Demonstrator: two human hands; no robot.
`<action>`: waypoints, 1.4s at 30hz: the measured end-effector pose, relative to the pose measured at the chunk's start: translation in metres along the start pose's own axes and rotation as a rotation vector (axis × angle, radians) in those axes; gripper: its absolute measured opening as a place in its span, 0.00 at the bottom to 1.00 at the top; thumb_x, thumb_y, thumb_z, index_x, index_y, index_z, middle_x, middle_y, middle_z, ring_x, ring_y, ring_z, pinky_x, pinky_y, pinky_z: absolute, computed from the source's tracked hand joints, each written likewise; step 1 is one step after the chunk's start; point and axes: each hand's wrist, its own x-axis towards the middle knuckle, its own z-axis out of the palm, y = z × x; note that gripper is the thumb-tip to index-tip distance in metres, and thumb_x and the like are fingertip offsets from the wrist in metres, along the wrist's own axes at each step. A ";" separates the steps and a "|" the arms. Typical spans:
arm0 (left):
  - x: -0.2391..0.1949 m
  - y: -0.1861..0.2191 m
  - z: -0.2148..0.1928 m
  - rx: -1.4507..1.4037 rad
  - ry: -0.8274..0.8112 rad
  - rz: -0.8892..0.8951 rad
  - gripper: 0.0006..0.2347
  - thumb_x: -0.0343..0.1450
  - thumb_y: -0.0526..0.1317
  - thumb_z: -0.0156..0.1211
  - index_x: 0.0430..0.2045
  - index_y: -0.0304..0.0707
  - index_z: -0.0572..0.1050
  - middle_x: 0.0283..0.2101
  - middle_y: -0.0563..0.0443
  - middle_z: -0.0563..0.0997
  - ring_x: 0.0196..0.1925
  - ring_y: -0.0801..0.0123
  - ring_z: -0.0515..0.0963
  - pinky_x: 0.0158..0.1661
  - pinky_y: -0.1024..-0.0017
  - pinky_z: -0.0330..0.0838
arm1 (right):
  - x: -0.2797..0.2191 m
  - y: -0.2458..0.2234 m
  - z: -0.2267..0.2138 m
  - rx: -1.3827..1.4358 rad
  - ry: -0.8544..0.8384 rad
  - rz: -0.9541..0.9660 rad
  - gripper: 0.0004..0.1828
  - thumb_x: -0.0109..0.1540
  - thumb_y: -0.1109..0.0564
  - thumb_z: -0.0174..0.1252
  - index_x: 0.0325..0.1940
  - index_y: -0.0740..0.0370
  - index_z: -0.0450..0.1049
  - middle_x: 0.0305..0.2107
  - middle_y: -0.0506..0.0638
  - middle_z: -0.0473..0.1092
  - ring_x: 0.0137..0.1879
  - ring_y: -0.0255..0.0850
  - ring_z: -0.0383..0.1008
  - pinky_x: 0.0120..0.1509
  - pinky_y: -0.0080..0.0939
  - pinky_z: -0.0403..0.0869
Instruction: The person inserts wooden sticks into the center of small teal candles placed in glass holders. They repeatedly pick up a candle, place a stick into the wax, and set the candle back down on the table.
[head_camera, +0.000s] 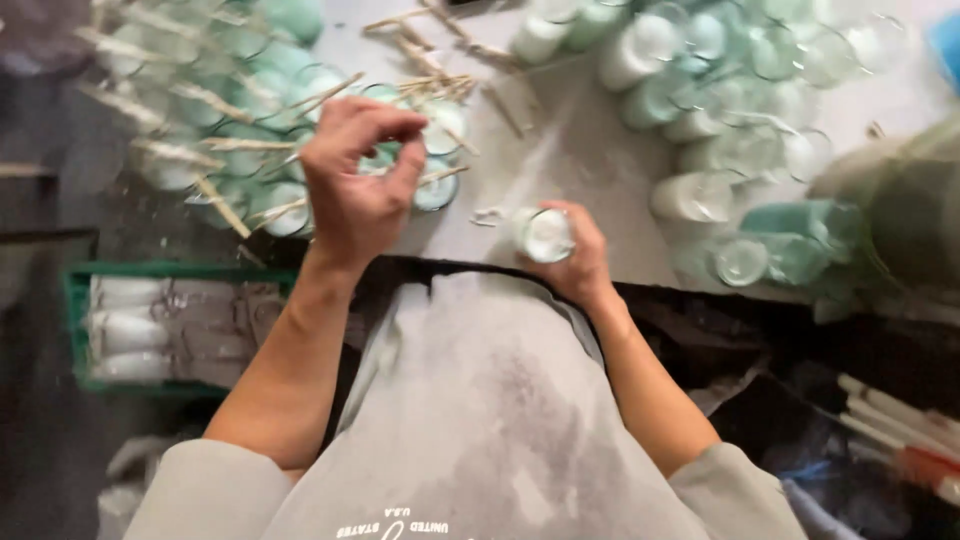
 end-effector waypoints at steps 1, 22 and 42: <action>-0.003 -0.007 -0.012 0.027 0.034 -0.012 0.03 0.71 0.29 0.63 0.35 0.33 0.82 0.35 0.46 0.81 0.43 0.60 0.76 0.39 0.67 0.70 | 0.002 -0.009 0.012 -0.028 -0.136 -0.087 0.38 0.49 0.48 0.79 0.59 0.59 0.72 0.53 0.53 0.73 0.58 0.48 0.75 0.65 0.44 0.70; -0.029 -0.026 -0.063 0.085 0.140 -0.213 0.04 0.67 0.28 0.69 0.29 0.39 0.84 0.30 0.49 0.82 0.32 0.60 0.80 0.34 0.69 0.75 | 0.121 0.025 0.078 -0.414 0.136 -0.197 0.06 0.60 0.56 0.68 0.35 0.52 0.75 0.32 0.45 0.70 0.37 0.46 0.75 0.43 0.43 0.76; 0.049 -0.099 0.293 0.449 -0.596 0.148 0.07 0.68 0.41 0.49 0.22 0.55 0.76 0.17 0.53 0.80 0.29 0.52 0.86 0.31 0.59 0.79 | -0.069 -0.013 -0.083 -0.052 0.001 0.596 0.07 0.58 0.51 0.67 0.37 0.51 0.81 0.24 0.52 0.77 0.31 0.43 0.78 0.37 0.43 0.75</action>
